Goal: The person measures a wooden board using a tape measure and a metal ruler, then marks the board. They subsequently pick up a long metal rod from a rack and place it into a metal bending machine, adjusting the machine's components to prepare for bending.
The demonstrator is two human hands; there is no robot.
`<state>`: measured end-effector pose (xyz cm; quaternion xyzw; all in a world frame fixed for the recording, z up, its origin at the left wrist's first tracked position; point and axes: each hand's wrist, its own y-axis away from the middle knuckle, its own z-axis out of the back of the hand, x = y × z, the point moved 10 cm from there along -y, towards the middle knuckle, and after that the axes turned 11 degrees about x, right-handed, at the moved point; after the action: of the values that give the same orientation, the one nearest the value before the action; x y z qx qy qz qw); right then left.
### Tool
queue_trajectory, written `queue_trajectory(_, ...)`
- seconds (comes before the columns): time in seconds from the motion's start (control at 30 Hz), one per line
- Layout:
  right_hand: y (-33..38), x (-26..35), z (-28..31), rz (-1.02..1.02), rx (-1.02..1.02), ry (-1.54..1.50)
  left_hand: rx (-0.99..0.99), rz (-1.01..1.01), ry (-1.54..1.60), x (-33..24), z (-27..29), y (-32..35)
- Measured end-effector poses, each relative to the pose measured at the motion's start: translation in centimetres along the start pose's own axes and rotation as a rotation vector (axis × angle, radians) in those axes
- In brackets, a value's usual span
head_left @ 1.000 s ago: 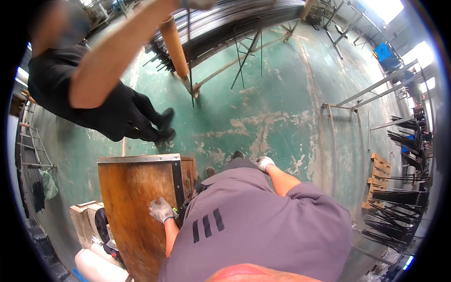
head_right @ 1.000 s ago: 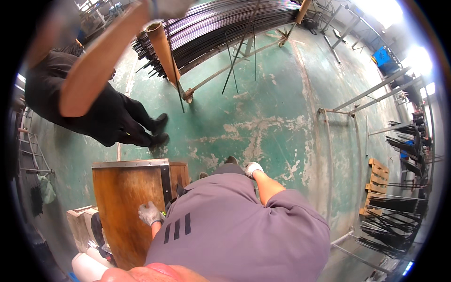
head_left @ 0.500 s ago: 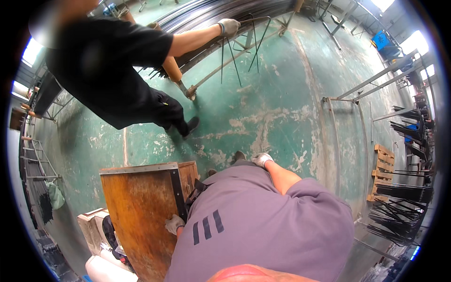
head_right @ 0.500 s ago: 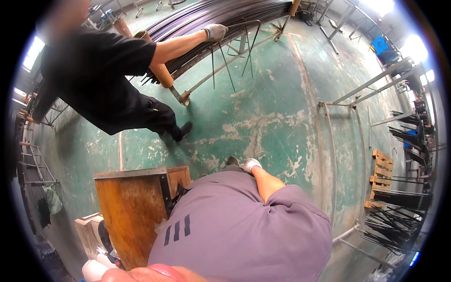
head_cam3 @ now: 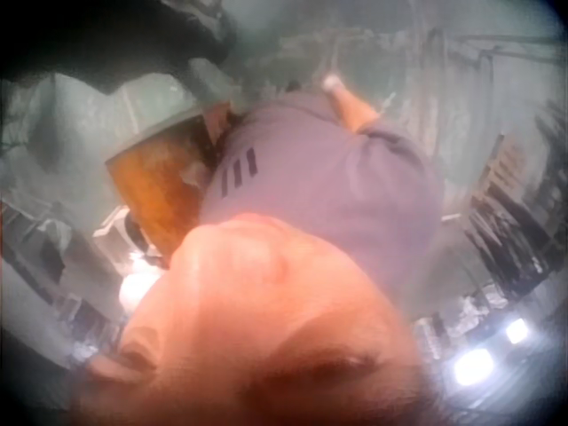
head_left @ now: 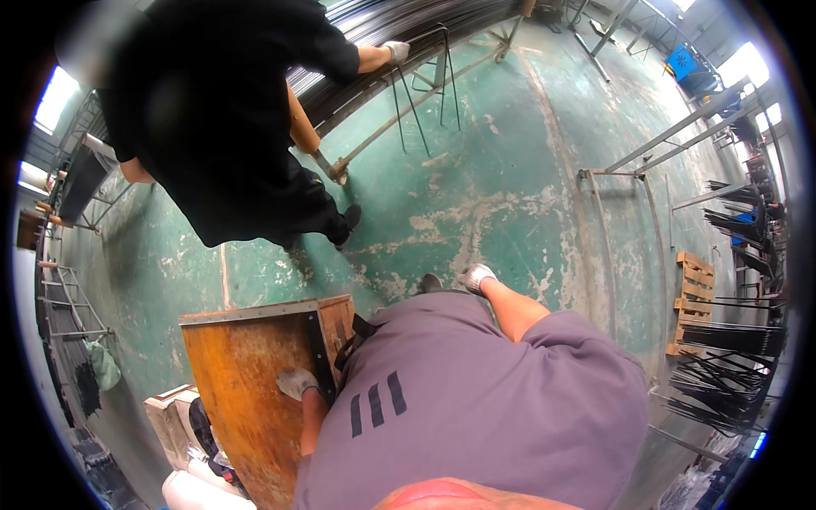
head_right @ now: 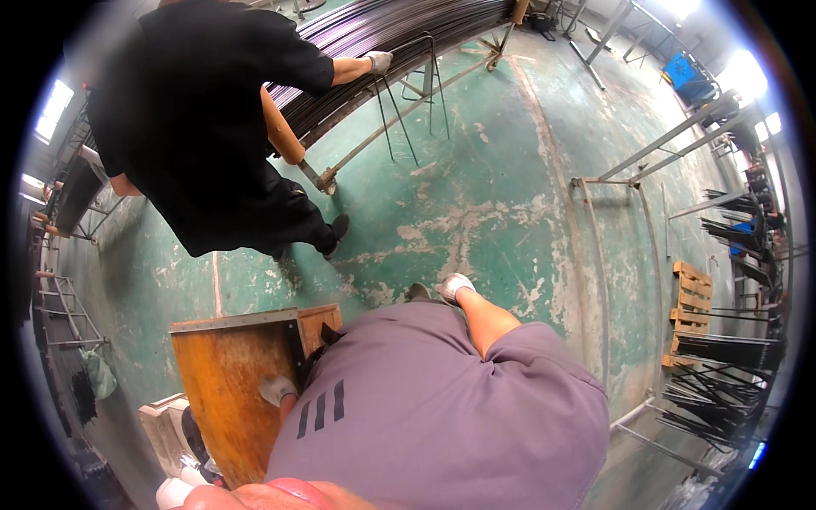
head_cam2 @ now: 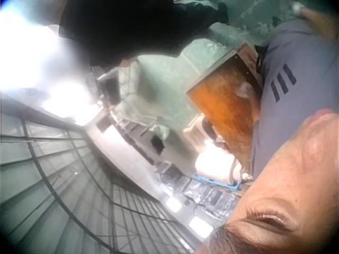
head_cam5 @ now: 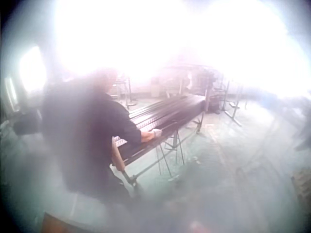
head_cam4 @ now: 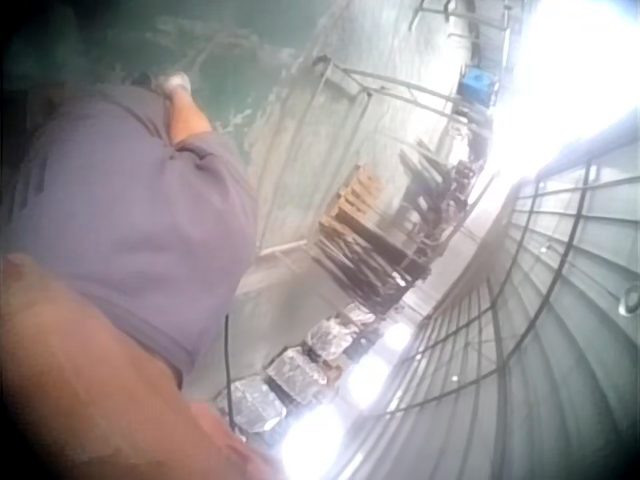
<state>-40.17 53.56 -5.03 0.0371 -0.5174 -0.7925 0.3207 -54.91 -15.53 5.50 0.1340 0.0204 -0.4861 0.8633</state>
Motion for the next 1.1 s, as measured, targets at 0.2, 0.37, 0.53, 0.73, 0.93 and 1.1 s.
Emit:
queue_trajectory(0.2,0.9,-1.0,1.5,-0.013,-0.045,-0.048,-0.025,-0.180,0.063,-7.6,2.4,1.8)
queue_trajectory(0.37,1.3,-1.4,1.0,-0.042,0.061,-0.078,0.053,-0.281,0.177,-8.5,-0.9,1.9)
queue_trajectory(0.53,-0.3,-4.5,-0.7,-0.076,0.042,-0.091,0.206,-0.454,0.322,-14.7,-3.3,4.4)
queue_trajectory(0.73,-1.1,-5.4,-0.1,-0.070,0.063,-0.197,0.193,-0.547,0.383,-20.5,-2.2,7.2)
queue_trajectory(0.93,-2.7,-8.1,1.0,-0.070,0.081,-0.171,0.147,-0.483,0.357,-22.0,-0.2,7.8)
queue_trajectory(1.1,-4.1,-10.2,1.7,-0.043,0.071,-0.207,0.111,-0.339,0.355,-17.8,-0.9,8.9)
